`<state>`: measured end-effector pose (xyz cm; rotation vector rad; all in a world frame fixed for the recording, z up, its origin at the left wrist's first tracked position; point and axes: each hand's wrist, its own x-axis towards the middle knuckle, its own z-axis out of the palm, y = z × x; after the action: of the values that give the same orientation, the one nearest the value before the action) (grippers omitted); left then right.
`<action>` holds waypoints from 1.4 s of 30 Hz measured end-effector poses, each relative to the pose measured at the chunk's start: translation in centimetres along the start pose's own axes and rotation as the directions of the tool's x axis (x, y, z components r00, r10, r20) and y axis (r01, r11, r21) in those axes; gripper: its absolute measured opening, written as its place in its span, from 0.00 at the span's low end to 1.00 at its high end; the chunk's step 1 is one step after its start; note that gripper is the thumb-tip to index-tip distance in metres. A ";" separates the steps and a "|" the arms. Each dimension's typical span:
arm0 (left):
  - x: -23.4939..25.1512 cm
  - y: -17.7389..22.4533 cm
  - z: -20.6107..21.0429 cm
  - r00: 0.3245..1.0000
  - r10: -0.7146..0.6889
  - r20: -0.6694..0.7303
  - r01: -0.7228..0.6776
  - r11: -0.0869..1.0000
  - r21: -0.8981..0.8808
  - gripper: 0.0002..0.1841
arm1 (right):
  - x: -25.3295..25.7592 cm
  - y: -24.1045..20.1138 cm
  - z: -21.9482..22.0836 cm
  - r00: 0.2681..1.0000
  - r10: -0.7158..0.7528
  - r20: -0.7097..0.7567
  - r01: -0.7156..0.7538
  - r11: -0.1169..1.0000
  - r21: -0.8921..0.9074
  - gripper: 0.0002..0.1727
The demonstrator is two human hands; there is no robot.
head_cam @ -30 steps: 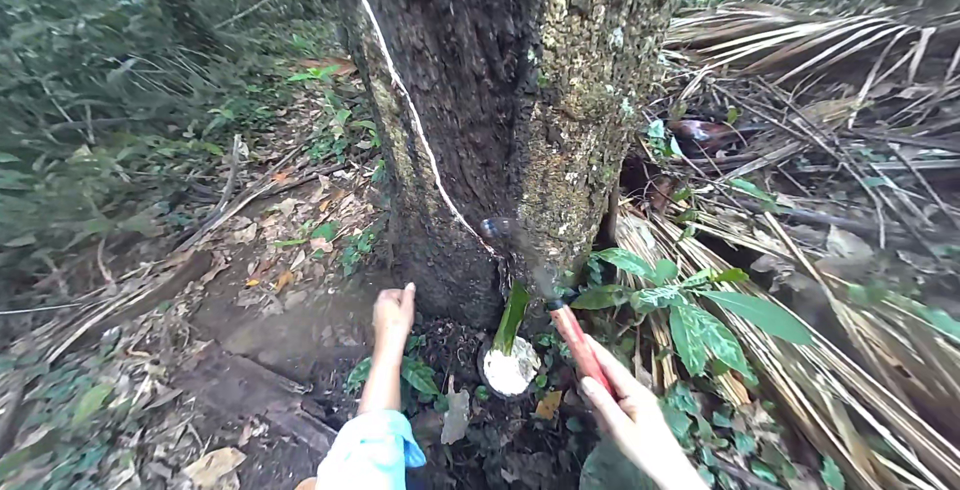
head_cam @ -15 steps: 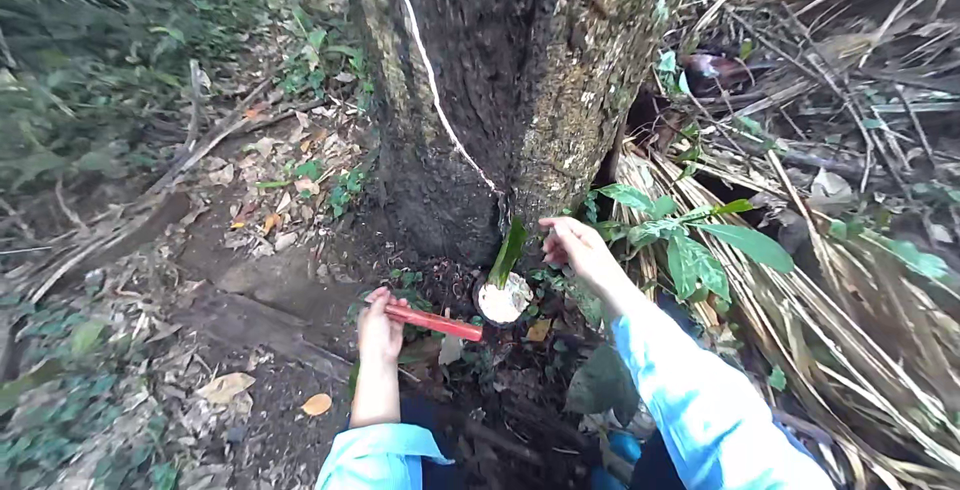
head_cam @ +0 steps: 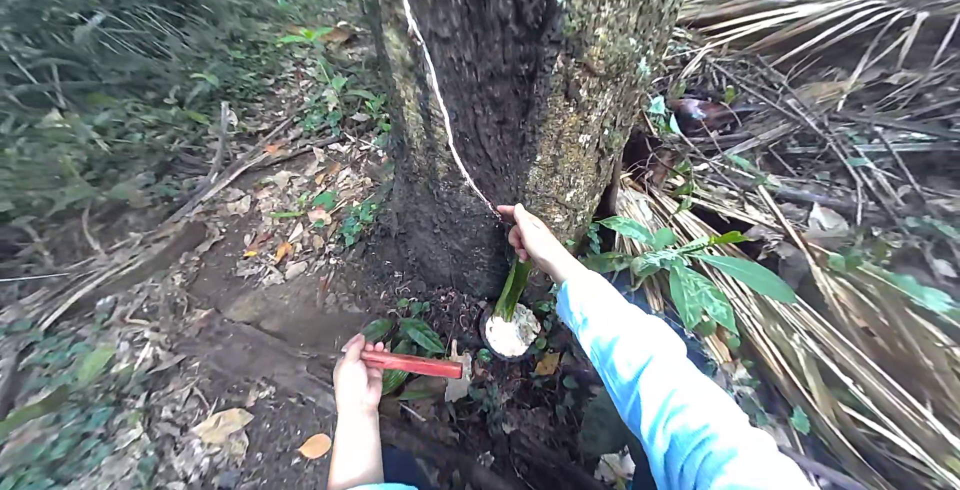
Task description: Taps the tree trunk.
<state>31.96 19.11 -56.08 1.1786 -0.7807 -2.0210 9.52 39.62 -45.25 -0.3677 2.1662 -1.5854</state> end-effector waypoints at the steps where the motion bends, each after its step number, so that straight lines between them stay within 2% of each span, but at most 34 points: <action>1: 0.0 0.0 0.0 1.000 -0.003 0.000 0.003 1.000 0.011 0.05 | 0.3 -0.2 0.1 1.000 -0.012 0.011 0.012 1.000 -0.002 0.32; 6: 0.0 0.0 0.0 1.000 -0.009 0.004 0.009 1.000 0.015 0.05 | 1.4 -0.8 0.5 0.998 -0.003 0.066 0.010 0.995 -0.104 0.32; 11: 0.2 -0.1 0.1 1.000 -0.011 0.008 0.011 1.000 0.017 0.04 | 1.3 -0.9 0.4 0.999 0.029 -0.017 -0.032 0.978 -0.206 0.34; 14: 0.4 -0.2 0.1 1.000 -0.006 0.013 0.006 1.000 0.010 0.05 | 1.0 -1.8 0.8 1.000 -0.029 0.009 0.031 0.980 -0.198 0.30; 17: 0.5 -0.2 0.3 1.000 -0.009 0.009 0.009 1.000 0.008 0.05 | 1.5 -1.8 1.1 0.999 -0.024 0.029 0.030 0.976 -0.215 0.30; 22: 0.6 -0.2 0.2 1.000 -0.009 0.004 0.009 1.000 0.005 0.05 | 1.6 -0.2 0.5 0.998 0.059 -0.013 -0.060 0.961 -0.270 0.35; 28: 1.0 0.0 -0.2 1.000 0.004 0.003 -0.004 1.000 -0.015 0.06 | 0.7 -0.8 0.6 0.999 0.022 -0.023 -0.026 0.983 -0.181 0.32; 34: 0.8 0.1 -0.1 1.000 0.003 0.003 -0.003 1.000 -0.022 0.06 | 1.3 0.7 0.0 0.994 0.108 -0.036 -0.114 0.944 -0.309 0.38; 39: 1.3 0.0 -0.2 1.000 0.011 0.003 -0.011 1.000 -0.020 0.05 | 1.1 0.8 0.0 0.996 0.081 -0.046 -0.091 0.951 -0.296 0.35; 42: 1.3 -0.1 -0.1 1.000 0.011 0.000 -0.011 1.000 0.005 0.04 | 1.6 1.4 0.0 0.994 0.097 -0.046 -0.107 0.932 -0.348 0.36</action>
<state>31.57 18.11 -56.81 1.1746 -0.7907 -2.0106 8.18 39.31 -46.90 -0.3341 2.4490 -1.1529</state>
